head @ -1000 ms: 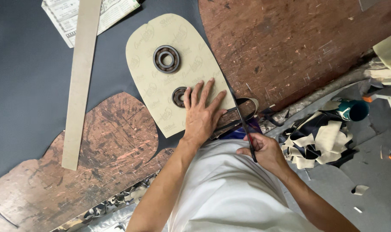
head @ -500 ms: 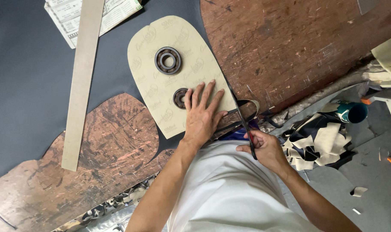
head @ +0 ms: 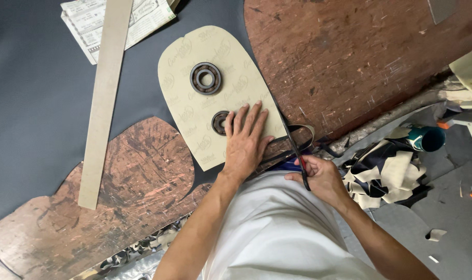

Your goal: The person uses shears to cut around a newspaper pattern on dark fabric, marks a section with white chalk, and cuts different pieces of fabric on a wooden workbench.

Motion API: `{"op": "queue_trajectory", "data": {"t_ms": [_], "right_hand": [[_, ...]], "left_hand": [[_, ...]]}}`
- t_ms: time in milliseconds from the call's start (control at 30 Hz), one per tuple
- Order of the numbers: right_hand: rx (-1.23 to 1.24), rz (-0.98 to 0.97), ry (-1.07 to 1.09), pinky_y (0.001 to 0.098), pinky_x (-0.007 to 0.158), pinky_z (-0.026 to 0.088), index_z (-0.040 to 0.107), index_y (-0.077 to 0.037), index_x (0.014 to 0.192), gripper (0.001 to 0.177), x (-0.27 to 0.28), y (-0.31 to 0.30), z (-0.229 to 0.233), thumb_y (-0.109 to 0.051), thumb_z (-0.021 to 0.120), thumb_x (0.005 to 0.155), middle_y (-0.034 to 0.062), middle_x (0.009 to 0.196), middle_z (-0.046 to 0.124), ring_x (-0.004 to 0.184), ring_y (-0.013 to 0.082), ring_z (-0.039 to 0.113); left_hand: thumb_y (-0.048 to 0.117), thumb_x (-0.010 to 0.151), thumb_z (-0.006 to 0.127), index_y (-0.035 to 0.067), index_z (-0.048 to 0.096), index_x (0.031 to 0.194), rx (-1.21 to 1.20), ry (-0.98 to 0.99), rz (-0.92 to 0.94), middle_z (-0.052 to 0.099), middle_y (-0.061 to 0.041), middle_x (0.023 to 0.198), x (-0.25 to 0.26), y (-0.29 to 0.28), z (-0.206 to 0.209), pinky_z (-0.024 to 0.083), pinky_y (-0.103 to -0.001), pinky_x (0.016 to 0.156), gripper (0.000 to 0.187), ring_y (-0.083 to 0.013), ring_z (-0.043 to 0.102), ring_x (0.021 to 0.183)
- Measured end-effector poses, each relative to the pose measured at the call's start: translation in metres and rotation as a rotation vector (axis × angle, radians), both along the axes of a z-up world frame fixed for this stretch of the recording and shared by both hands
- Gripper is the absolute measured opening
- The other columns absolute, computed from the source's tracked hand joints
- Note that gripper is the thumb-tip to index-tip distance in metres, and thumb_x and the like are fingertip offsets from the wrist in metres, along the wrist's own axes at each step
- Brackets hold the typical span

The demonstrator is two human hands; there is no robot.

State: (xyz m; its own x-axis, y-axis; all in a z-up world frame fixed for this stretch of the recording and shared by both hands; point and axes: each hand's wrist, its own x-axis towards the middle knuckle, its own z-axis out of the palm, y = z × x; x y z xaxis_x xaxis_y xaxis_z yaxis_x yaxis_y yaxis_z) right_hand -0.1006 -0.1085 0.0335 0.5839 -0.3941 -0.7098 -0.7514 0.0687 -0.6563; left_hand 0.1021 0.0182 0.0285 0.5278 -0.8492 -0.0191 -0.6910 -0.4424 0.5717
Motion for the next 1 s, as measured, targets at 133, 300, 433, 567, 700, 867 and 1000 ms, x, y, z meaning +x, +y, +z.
{"op": "queue_trajectory", "data": {"t_ms": [133, 300, 433, 567, 700, 867, 1000], "right_hand": [[0.059, -0.046, -0.038, 0.0224, 0.054, 0.042, 0.071, -0.002, 0.089, 0.031, -0.007, 0.001, -0.008, -0.019, 0.092, 0.075, -0.0042, 0.066, 0.059, 0.059, 0.0031, 0.048], [0.041, -0.029, -0.055, 0.0217, 0.055, 0.047, 0.072, -0.002, 0.094, 0.031, 0.006, -0.004, -0.005, -0.018, 0.090, 0.075, -0.0014, 0.068, 0.069, 0.060, 0.0038, 0.057], [0.110, -0.070, -0.073, 0.0206, 0.057, 0.051, 0.070, 0.000, 0.097, 0.034, 0.017, -0.007, -0.002, -0.015, 0.090, 0.074, -0.0004, 0.074, 0.071, 0.065, 0.0035, 0.062], [0.148, -0.085, -0.127, 0.0208, 0.056, 0.051, 0.070, 0.000, 0.096, 0.033, 0.013, -0.006, -0.006, -0.017, 0.088, 0.075, 0.0002, 0.072, 0.072, 0.064, 0.0036, 0.063], [0.152, -0.093, -0.106, 0.0208, 0.056, 0.049, 0.070, 0.000, 0.096, 0.034, 0.017, -0.009, -0.006, -0.017, 0.090, 0.075, 0.0012, 0.070, 0.070, 0.063, 0.0037, 0.060], [0.110, -0.056, -0.042, 0.0200, 0.056, 0.049, 0.070, 0.000, 0.095, 0.032, 0.031, -0.013, -0.003, -0.016, 0.090, 0.075, -0.0003, 0.070, 0.070, 0.063, 0.0031, 0.060], [0.149, -0.085, -0.086, 0.0204, 0.056, 0.048, 0.069, 0.000, 0.096, 0.033, 0.031, -0.014, -0.002, -0.017, 0.089, 0.075, -0.0009, 0.069, 0.068, 0.063, 0.0028, 0.058]], "left_hand": [[0.030, 0.090, 0.074, 0.006, 0.051, 0.148, 0.011, 0.007, -0.003, 0.041, -0.011, 0.160, 0.000, 0.000, 0.000, 0.022, -0.057, 0.123, 0.067, -0.0366, 0.036, 0.147], [0.029, 0.090, 0.073, 0.006, 0.051, 0.148, 0.018, 0.007, -0.002, 0.041, -0.011, 0.160, 0.001, 0.000, -0.002, 0.022, -0.057, 0.123, 0.066, -0.0367, 0.036, 0.146], [0.028, 0.094, 0.071, 0.005, 0.050, 0.148, 0.011, -0.002, 0.002, 0.041, -0.011, 0.160, 0.001, 0.001, -0.002, 0.022, -0.057, 0.123, 0.062, -0.0359, 0.036, 0.147], [0.025, 0.095, 0.069, 0.004, 0.050, 0.148, 0.003, 0.018, 0.007, 0.042, -0.010, 0.160, 0.002, -0.001, 0.000, 0.022, -0.056, 0.124, 0.061, -0.0357, 0.036, 0.147], [0.024, 0.092, 0.070, 0.002, 0.050, 0.147, 0.005, 0.048, 0.011, 0.042, -0.011, 0.159, 0.004, -0.003, 0.005, 0.022, -0.057, 0.122, 0.062, -0.0370, 0.036, 0.145], [0.021, 0.090, 0.071, 0.001, 0.050, 0.146, 0.038, 0.085, 0.016, 0.046, -0.014, 0.156, 0.008, -0.008, 0.014, 0.024, -0.055, 0.122, 0.063, -0.0370, 0.038, 0.144], [0.018, 0.093, 0.072, -0.001, 0.048, 0.149, 0.077, 0.090, -0.001, 0.048, -0.018, 0.153, 0.023, -0.014, 0.015, 0.025, -0.054, 0.126, 0.064, -0.0356, 0.039, 0.146]]}}
